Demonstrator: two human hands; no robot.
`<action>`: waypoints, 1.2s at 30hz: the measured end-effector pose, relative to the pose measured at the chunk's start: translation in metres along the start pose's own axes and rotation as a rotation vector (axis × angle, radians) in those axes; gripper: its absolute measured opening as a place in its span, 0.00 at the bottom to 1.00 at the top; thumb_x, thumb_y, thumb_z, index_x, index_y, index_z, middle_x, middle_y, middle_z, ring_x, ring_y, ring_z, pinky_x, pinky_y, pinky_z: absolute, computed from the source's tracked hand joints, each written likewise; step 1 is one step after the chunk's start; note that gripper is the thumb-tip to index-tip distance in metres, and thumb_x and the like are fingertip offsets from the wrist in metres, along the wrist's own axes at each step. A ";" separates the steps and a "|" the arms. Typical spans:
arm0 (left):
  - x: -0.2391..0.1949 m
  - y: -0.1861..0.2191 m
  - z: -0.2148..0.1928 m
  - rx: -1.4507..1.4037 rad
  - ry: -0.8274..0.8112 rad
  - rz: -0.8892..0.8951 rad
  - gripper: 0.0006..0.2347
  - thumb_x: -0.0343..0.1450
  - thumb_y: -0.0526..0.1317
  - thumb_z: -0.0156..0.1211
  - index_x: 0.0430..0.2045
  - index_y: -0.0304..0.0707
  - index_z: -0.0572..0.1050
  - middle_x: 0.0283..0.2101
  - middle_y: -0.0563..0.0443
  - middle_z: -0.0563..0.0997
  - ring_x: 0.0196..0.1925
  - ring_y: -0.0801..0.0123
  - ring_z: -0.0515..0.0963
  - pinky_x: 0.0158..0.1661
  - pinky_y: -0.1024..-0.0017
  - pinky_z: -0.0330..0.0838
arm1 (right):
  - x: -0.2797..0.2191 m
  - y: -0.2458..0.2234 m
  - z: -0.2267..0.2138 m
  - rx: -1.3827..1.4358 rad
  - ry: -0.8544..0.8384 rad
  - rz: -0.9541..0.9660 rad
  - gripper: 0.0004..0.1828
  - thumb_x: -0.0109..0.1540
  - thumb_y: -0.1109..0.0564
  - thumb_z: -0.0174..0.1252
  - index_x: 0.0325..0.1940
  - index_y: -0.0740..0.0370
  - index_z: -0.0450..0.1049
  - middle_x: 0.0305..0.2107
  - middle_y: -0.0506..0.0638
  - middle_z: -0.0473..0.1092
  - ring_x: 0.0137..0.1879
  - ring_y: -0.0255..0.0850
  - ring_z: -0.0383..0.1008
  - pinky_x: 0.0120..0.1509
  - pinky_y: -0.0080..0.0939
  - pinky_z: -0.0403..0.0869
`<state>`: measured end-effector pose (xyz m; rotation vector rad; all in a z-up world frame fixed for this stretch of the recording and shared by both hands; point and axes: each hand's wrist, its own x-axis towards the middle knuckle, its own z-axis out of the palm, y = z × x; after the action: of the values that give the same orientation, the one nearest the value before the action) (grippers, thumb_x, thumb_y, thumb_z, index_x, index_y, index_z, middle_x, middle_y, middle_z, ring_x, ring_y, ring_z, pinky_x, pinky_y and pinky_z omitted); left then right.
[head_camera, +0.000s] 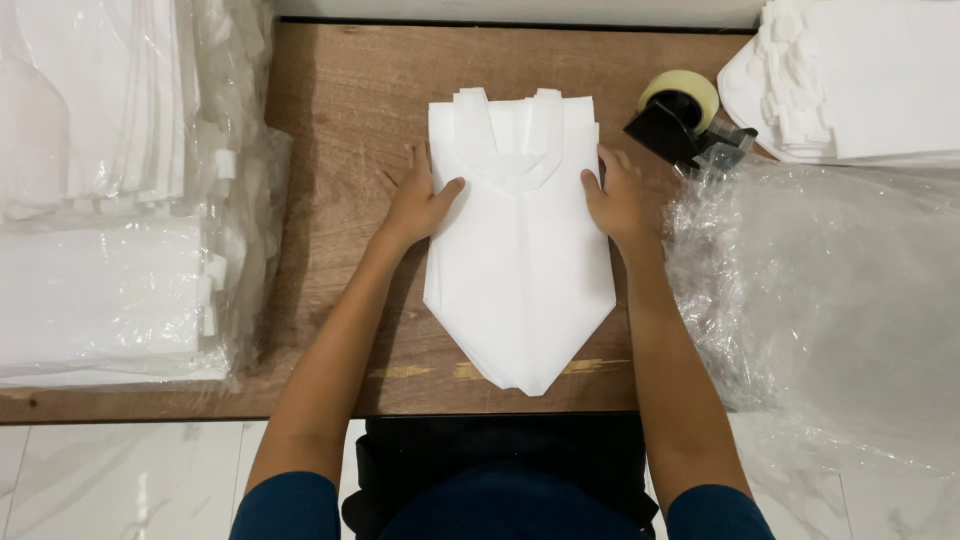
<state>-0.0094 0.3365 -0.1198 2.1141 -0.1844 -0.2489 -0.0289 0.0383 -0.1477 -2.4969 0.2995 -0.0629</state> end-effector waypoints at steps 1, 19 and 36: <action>0.006 -0.007 0.001 0.046 -0.016 -0.006 0.37 0.76 0.51 0.51 0.72 0.37 0.35 0.76 0.40 0.44 0.78 0.52 0.37 0.70 0.45 0.22 | 0.000 -0.002 -0.007 -0.023 -0.021 0.005 0.29 0.69 0.46 0.49 0.72 0.59 0.60 0.62 0.55 0.60 0.69 0.56 0.56 0.69 0.60 0.60; 0.122 -0.046 0.027 -0.320 0.243 0.204 0.14 0.77 0.32 0.39 0.56 0.40 0.69 0.54 0.46 0.76 0.62 0.58 0.71 0.66 0.56 0.61 | 0.073 0.006 0.021 0.454 0.080 -0.128 0.31 0.65 0.44 0.50 0.72 0.50 0.61 0.61 0.47 0.63 0.70 0.40 0.60 0.76 0.43 0.48; 0.088 0.126 0.035 0.670 0.645 0.786 0.19 0.63 0.18 0.58 0.47 0.32 0.73 0.55 0.43 0.65 0.63 0.45 0.57 0.57 0.41 0.47 | 0.064 -0.011 -0.106 -0.400 0.745 -0.431 0.18 0.53 0.61 0.57 0.47 0.62 0.71 0.42 0.57 0.63 0.44 0.55 0.69 0.44 0.53 0.66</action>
<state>0.0633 0.2212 -0.0397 2.4436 -0.7572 1.0734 0.0234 -0.0286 -0.0569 -2.7898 0.0599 -1.2270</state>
